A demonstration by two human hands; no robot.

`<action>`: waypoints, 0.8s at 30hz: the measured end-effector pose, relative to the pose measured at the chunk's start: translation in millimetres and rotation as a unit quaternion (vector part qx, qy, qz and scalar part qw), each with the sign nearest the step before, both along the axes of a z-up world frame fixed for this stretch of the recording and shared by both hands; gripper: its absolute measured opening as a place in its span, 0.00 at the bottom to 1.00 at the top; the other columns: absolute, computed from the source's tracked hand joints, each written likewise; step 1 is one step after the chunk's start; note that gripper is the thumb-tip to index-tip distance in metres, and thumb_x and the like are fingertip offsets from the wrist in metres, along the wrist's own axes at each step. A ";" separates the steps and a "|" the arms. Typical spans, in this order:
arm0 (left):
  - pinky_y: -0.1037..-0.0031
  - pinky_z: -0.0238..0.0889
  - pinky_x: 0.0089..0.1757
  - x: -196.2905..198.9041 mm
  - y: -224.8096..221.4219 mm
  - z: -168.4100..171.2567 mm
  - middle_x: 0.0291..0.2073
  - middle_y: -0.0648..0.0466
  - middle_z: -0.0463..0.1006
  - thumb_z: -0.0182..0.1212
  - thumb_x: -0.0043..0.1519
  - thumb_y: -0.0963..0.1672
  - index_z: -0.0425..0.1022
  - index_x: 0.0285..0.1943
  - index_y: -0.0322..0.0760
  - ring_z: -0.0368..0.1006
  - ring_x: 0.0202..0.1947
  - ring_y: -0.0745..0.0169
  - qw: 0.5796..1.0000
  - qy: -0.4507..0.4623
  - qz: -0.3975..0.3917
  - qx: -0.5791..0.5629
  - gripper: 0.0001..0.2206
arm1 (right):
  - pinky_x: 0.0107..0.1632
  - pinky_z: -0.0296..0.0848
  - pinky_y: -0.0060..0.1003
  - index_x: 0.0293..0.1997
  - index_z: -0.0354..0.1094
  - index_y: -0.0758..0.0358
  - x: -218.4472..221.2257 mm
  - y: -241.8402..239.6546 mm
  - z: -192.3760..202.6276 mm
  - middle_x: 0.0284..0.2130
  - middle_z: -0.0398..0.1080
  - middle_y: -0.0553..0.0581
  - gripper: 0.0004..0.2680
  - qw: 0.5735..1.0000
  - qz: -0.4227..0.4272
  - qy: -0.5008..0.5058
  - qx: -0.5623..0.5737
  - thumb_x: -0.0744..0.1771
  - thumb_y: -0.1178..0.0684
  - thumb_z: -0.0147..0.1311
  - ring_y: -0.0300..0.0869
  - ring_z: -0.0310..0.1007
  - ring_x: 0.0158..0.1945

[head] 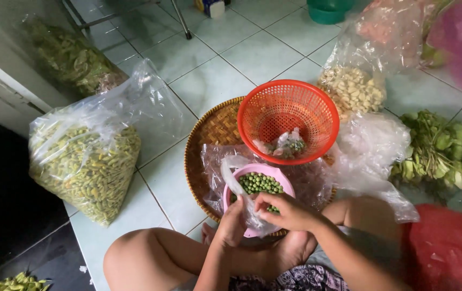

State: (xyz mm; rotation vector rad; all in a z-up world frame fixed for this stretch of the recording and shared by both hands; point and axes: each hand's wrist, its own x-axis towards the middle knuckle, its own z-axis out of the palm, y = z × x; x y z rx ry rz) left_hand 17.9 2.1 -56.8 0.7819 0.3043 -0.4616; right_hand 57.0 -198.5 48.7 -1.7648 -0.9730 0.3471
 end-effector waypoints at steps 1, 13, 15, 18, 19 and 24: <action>0.72 0.66 0.47 2.4 5.5 -13.5 0.44 0.46 0.77 0.49 0.68 0.50 0.74 0.58 0.25 0.71 0.41 0.61 0.998 -0.038 0.048 0.028 0.22 | 0.42 0.73 0.30 0.44 0.67 0.60 -5.3 7.2 -4.0 0.34 0.72 0.51 0.07 0.999 -0.032 0.034 -0.020 0.64 0.63 0.53 0.37 0.71 0.37; 0.75 0.67 0.43 6.4 52.4 24.9 0.40 0.46 0.78 0.66 0.60 0.36 0.71 0.53 0.26 0.73 0.38 0.62 0.966 -0.138 0.101 0.195 0.14 | 0.32 0.70 0.33 0.48 0.76 0.54 -17.2 11.1 -58.4 0.32 0.76 0.47 0.12 0.968 -0.060 0.023 -0.242 0.62 0.61 0.57 0.38 0.72 0.27; 0.78 0.69 0.39 9.1 56.9 23.8 0.39 0.46 0.81 0.65 0.60 0.35 0.73 0.54 0.23 0.75 0.36 0.63 0.958 -0.138 0.093 0.234 0.14 | 0.36 0.74 0.34 0.46 0.76 0.56 -9.0 4.4 -70.5 0.39 0.76 0.47 0.11 0.968 -0.052 0.001 -0.244 0.62 0.62 0.57 0.39 0.74 0.31; 0.75 0.70 0.25 6.0 61.3 39.3 0.23 0.48 0.81 0.66 0.63 0.41 0.78 0.38 0.34 0.73 0.21 0.65 0.937 -0.061 0.214 0.268 0.04 | 0.41 0.76 0.39 0.40 0.79 0.54 10.0 -16.0 -93.4 0.28 0.76 0.52 0.04 0.970 -0.105 -0.020 -0.217 0.64 0.57 0.62 0.45 0.77 0.34; 0.71 0.70 0.34 -0.1 58.0 57.5 0.31 0.46 0.80 0.60 0.66 0.47 0.80 0.44 0.34 0.73 0.27 0.60 0.937 -0.044 0.248 0.242 0.11 | 0.43 0.76 0.39 0.38 0.80 0.58 15.7 -23.8 -96.6 0.28 0.76 0.55 0.03 0.975 -0.155 0.013 -0.160 0.64 0.57 0.62 0.46 0.76 0.34; 0.69 0.73 0.44 0.8 60.7 31.3 0.35 0.48 0.78 0.58 0.69 0.45 0.77 0.59 0.28 0.75 0.34 0.61 0.931 -0.070 0.328 0.145 0.16 | 0.44 0.76 0.39 0.37 0.81 0.64 43.3 -64.4 -122.1 0.31 0.76 0.60 0.05 0.956 -0.279 0.077 -0.050 0.64 0.56 0.64 0.46 0.76 0.37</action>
